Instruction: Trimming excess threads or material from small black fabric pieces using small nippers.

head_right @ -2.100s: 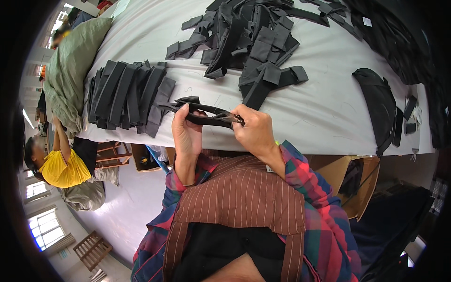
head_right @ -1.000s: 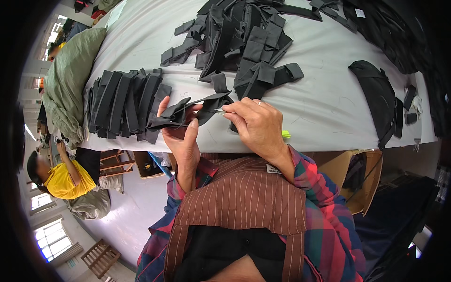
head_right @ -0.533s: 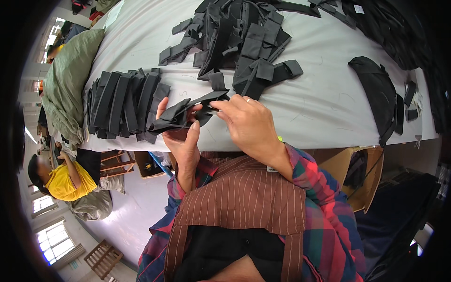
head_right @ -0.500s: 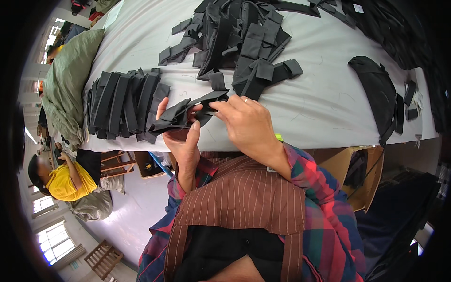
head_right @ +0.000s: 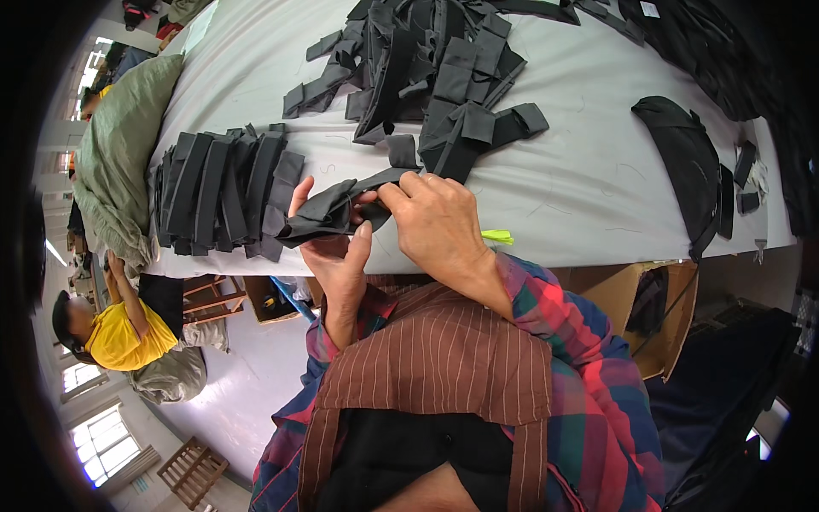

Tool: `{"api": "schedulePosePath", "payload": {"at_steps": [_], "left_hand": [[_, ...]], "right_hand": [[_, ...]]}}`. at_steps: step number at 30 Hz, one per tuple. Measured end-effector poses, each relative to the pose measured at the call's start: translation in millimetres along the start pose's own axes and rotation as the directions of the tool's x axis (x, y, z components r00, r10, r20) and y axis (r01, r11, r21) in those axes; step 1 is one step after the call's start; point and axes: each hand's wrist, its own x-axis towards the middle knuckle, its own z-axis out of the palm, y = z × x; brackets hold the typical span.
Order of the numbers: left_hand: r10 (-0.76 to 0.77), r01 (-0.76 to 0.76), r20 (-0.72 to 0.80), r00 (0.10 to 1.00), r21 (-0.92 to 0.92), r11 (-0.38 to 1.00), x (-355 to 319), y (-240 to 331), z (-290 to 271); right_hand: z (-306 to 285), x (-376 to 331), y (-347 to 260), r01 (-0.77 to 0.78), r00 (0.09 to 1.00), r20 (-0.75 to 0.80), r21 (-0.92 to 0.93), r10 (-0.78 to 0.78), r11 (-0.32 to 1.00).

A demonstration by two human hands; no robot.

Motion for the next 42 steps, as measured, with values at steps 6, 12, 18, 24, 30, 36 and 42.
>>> {"api": "schedulePosePath", "payload": {"at_steps": [6,12,18,24,30,36,42], "left_hand": [[-0.021,0.021,0.007,1.0,-0.025,0.999,0,3,1],[-0.183,0.186,0.035,0.982,-0.27,0.945,15,7,-7],[-0.376,0.371,0.051,0.925,-0.331,0.868,22,3,-18],[-0.426,0.432,0.089,0.9,-0.303,0.849,16,-6,-18],[-0.474,0.486,0.13,0.871,-0.377,0.789,16,-9,-18],[-0.468,0.48,0.114,0.876,-0.299,0.825,14,-2,-18],[-0.441,0.456,0.115,0.89,-0.22,0.862,10,-8,-12]], "right_hand": [[-2,1,0,0.004,1.0,-0.007,-0.015,-0.004,1.0],[-11,1,8,-0.129,0.991,0.058,0.202,0.119,0.971],[-22,0,23,-0.272,0.961,0.092,0.475,0.261,0.837],[-14,7,20,0.028,0.997,-0.082,0.242,-0.008,0.97],[-5,8,29,0.092,0.991,-0.105,0.139,-0.078,0.986],[-19,5,29,0.017,0.995,-0.104,0.213,0.006,0.977],[-4,3,33,0.045,0.997,-0.065,0.29,-0.028,0.956]]}}
